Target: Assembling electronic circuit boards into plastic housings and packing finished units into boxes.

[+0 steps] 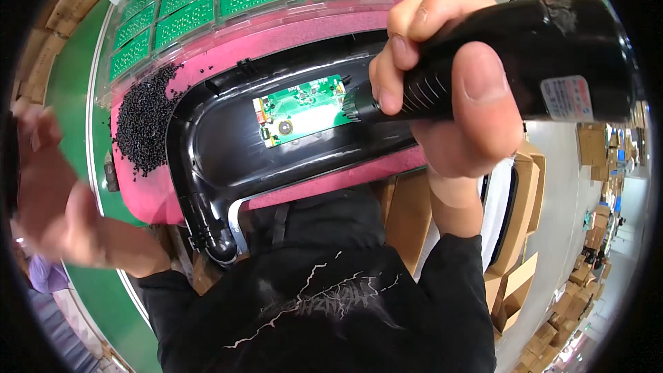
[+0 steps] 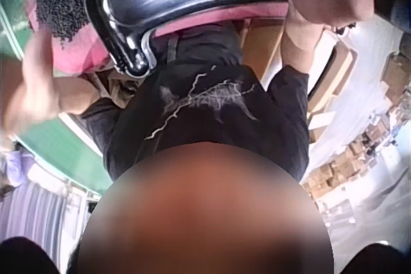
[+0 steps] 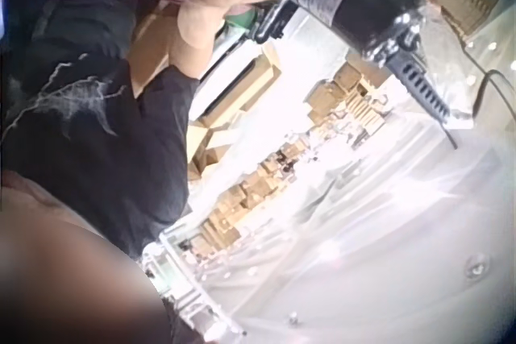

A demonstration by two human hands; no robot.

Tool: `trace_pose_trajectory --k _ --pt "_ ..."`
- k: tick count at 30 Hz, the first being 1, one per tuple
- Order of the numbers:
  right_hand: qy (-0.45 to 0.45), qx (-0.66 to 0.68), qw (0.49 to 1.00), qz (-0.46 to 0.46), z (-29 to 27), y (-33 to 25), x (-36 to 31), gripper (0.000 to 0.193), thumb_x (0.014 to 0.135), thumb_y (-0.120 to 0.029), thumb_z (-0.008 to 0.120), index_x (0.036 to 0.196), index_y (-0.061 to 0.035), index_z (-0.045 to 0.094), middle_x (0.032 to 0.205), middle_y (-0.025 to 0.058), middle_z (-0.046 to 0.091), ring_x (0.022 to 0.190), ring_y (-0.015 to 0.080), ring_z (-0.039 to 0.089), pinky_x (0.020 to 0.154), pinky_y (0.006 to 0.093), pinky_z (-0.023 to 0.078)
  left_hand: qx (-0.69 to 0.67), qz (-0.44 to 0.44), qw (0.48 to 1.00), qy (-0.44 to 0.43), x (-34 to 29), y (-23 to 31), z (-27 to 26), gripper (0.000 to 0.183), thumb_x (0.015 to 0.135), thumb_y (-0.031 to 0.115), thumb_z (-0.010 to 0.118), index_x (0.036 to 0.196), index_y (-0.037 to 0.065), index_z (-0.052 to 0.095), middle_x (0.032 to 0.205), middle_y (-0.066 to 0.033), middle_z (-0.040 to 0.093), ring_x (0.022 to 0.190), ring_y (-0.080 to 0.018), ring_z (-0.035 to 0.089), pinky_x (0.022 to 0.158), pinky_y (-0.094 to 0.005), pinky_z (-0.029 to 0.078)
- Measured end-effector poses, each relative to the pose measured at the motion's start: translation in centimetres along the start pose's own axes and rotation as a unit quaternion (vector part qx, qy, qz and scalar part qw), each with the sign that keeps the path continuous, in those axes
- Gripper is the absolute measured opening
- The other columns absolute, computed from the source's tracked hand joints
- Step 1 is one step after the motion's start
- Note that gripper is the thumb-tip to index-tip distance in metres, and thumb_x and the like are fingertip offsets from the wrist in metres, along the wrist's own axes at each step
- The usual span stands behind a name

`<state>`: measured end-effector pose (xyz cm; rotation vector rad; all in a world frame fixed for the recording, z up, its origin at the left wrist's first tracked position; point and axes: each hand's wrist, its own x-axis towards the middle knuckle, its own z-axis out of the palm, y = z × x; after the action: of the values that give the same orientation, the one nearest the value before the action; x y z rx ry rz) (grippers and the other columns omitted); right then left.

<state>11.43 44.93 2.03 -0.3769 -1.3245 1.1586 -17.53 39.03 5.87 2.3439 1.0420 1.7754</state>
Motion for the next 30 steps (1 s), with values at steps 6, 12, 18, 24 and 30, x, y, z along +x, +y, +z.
trace_pose_trajectory --k 6,12,18,24,30 --pt "0.009 -0.016 1.0 0.015 -1.6 0.8 1.1 0.046 0.084 -0.046 0.05 0.098 -0.0014 0.05 0.08 0.0084 0.045 0.05 0.012 0.044 0.052 0.0273 0.038 -0.01 -0.065 0.997 0.031 -6.3 2.6 -13.3 0.062 0.076 0.008 0.07 0.13 -0.004 0.043 0.129 -0.0184 0.048 0.107 -0.0221 0.05 0.08 -0.034 0.042" --pt "-0.011 -0.004 1.0 0.017 -0.5 1.5 -0.3 0.043 0.082 -0.041 0.062 0.087 -0.0023 0.044 0.073 0.0076 0.045 0.042 0.0135 0.048 0.043 0.0271 0.043 0.017 0.045 0.996 0.079 -0.5 3.8 -4.3 0.061 0.079 0.013 0.068 0.13 -0.004 0.041 0.132 -0.0188 0.045 0.099 -0.0202 0.048 0.072 -0.031 0.04" --pt "0.046 0.022 0.997 0.054 -0.3 1.2 -1.5 0.043 0.079 -0.036 0.071 0.082 -0.0015 0.045 0.067 0.0089 0.047 0.042 0.0155 0.05 0.04 0.0285 0.047 0.082 0.149 0.958 0.232 0.4 3.7 -2.7 0.06 0.081 0.018 0.066 0.13 -0.004 0.039 0.134 -0.0192 0.042 0.091 -0.0182 0.047 0.064 -0.028 0.038" --pt "-0.031 0.08 0.994 0.074 -0.1 1.9 0.7 0.034 0.08 -0.021 0.07 0.092 -0.0003 0.046 0.079 0.0104 0.05 0.053 0.0136 0.05 0.049 0.0256 0.044 0.052 0.054 0.961 0.264 0.9 4.9 -0.3 0.061 0.084 0.023 0.064 0.13 -0.005 0.037 0.136 -0.0196 0.038 0.083 -0.0163 0.045 0.056 -0.0251 0.036" --pt "-0.068 0.086 0.993 0.053 0.1 4.4 1.7 0.02 0.08 -0.005 0.063 0.094 0.0005 0.05 0.083 0.0115 0.052 0.054 0.0132 0.052 0.049 0.0263 0.045 0.031 0.053 0.931 0.361 3.6 5.4 0.8 0.061 0.087 0.028 0.062 0.131 -0.005 0.034 0.139 -0.02 0.035 0.075 -0.0143 0.044 0.048 -0.0221 0.034"
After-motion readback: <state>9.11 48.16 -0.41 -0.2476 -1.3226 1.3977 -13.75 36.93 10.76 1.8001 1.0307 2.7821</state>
